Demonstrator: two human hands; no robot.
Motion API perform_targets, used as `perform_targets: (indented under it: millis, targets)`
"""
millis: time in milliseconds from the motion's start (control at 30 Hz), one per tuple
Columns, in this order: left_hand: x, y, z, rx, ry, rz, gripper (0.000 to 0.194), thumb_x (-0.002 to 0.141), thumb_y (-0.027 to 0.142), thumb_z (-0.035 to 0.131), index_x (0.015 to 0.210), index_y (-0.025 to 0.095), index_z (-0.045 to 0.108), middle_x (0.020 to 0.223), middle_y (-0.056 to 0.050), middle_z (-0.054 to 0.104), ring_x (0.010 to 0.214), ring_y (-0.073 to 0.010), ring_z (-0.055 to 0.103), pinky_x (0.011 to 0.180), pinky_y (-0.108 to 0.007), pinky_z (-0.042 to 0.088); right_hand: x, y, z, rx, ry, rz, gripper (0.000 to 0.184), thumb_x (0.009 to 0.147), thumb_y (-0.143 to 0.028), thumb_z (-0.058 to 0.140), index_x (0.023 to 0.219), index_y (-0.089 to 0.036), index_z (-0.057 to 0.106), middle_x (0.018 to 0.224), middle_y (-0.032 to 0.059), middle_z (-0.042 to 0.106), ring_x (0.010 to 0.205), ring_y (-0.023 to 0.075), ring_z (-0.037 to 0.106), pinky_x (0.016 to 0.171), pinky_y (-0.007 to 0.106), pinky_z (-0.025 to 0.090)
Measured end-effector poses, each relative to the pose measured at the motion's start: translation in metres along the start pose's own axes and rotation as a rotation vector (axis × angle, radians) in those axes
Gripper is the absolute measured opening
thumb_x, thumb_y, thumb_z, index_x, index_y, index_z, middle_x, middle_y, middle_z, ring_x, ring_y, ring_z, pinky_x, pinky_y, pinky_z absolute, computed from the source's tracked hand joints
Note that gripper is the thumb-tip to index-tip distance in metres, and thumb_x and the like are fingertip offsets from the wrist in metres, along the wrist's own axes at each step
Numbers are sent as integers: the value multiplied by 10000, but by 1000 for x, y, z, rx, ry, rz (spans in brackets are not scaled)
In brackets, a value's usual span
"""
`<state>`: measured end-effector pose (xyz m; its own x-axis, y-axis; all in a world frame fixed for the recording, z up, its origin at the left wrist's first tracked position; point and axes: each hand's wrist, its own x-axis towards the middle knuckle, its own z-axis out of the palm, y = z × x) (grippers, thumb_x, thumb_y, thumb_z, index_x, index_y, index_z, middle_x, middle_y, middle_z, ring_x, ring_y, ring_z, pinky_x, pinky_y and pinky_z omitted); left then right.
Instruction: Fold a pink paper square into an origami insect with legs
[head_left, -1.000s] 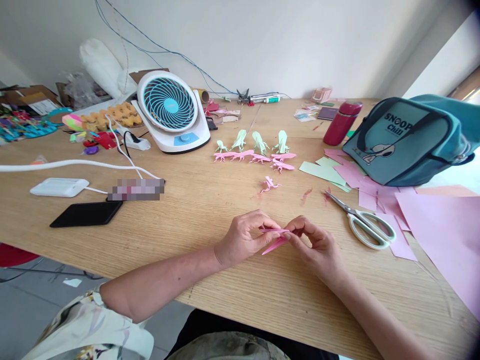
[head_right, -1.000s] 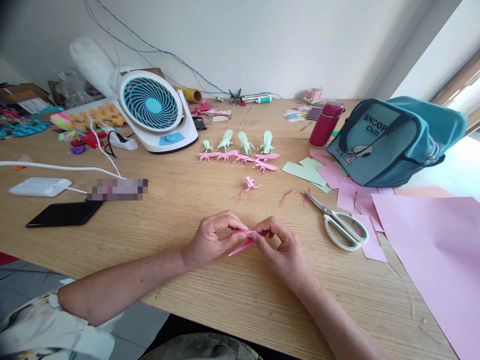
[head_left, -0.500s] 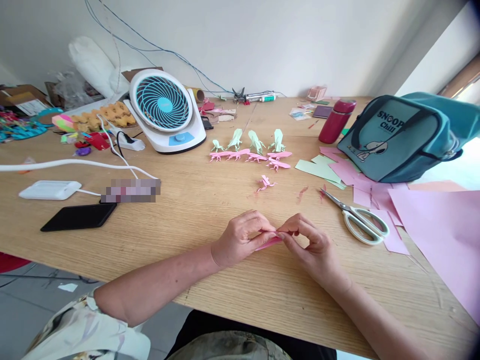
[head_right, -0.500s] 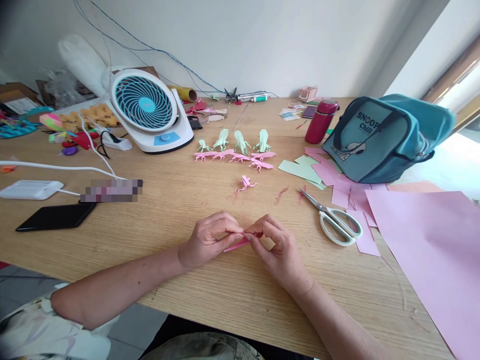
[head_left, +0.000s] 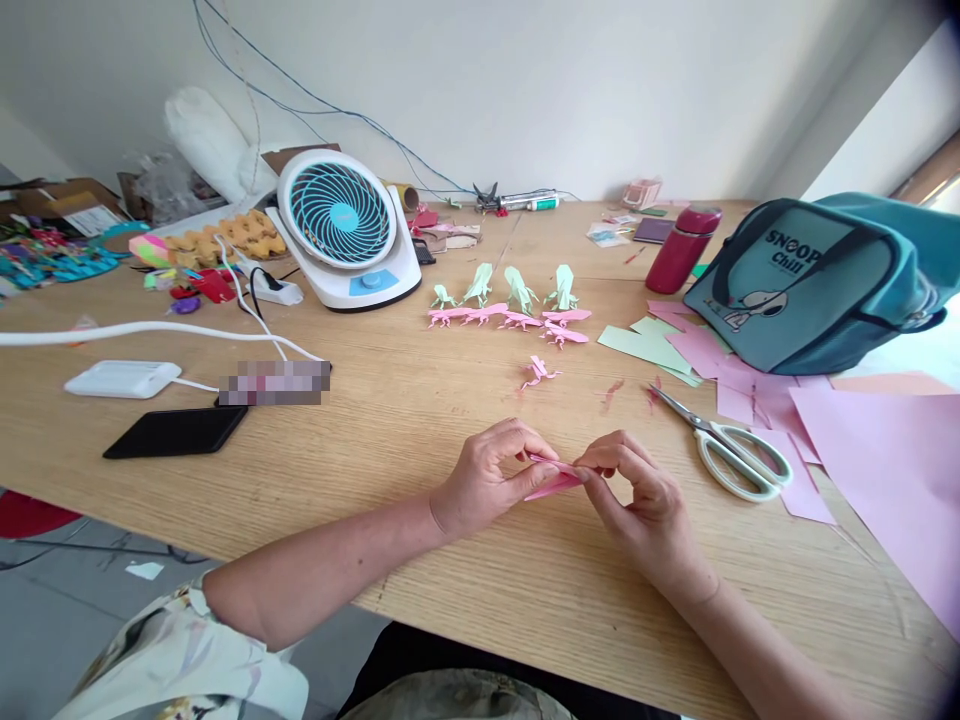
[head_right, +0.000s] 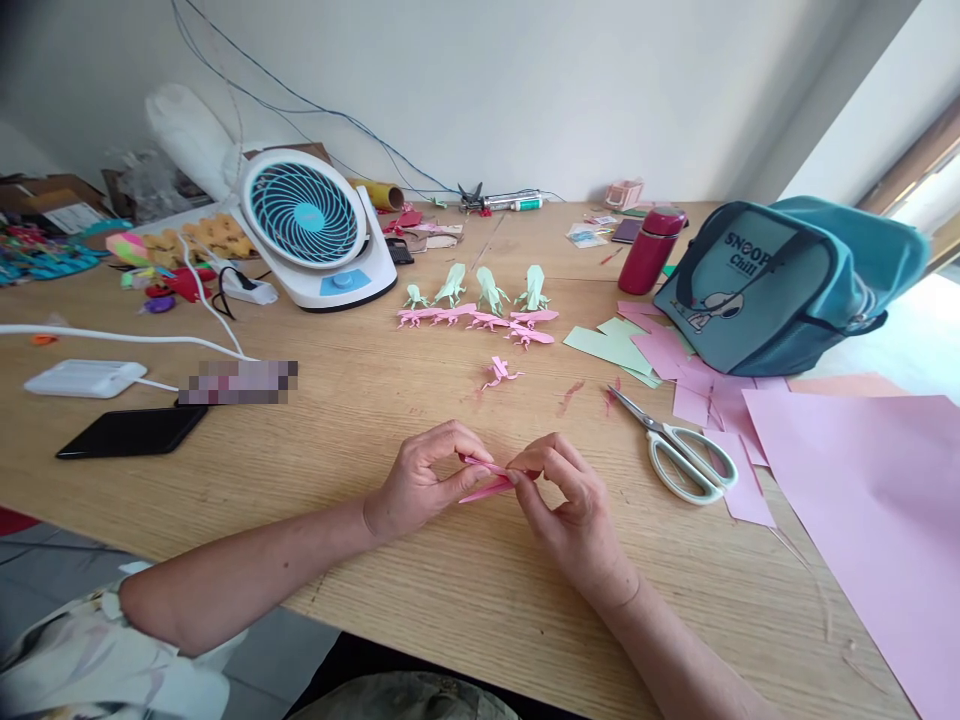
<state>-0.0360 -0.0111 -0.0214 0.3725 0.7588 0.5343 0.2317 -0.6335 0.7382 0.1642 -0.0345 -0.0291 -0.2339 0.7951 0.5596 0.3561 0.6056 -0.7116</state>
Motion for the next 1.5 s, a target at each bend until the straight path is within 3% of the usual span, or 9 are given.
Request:
perform_targets:
  millis: [600,867,1000,1200,1500]
  targets:
    - [-1,-1,1,-170,51,-155,81,838,222,754,849,142,749,839,-66,735,766,-135,662,692,-226,514,-1,1,0,-21,25,-41,140,932,-97,579,914,-230,616,820,31,582,755,168,552,663,326,440]
    - [-1,-1,0,-108,22,-24,63,862,207,729,890,157,754,848,-63,751,827,-153,669,790,-267,524,0,0,1,5,-8,1,133,926,-112,605,921,-237,651,833,25,602,762,167,569,681,319,455]
    - [-3,1,0,-104,45,-28,113,849,165,724,959,147,702,899,-63,714,795,-136,649,721,-248,523,0,2,1,12,20,15,127,930,-122,597,903,-234,650,816,25,601,754,173,567,676,323,445]
    - [-1,0,-1,-93,69,57,49,862,140,702,878,142,656,879,-59,690,835,-138,657,712,-233,518,0,4,1,0,51,1,118,923,-119,609,894,-228,646,804,15,593,727,159,545,657,314,428]
    - [2,-5,-3,-35,76,78,40,871,122,682,852,145,656,856,-48,681,799,-119,641,700,-214,514,-1,4,1,-25,53,-36,144,910,-78,614,915,-216,651,814,12,588,743,148,559,662,302,441]
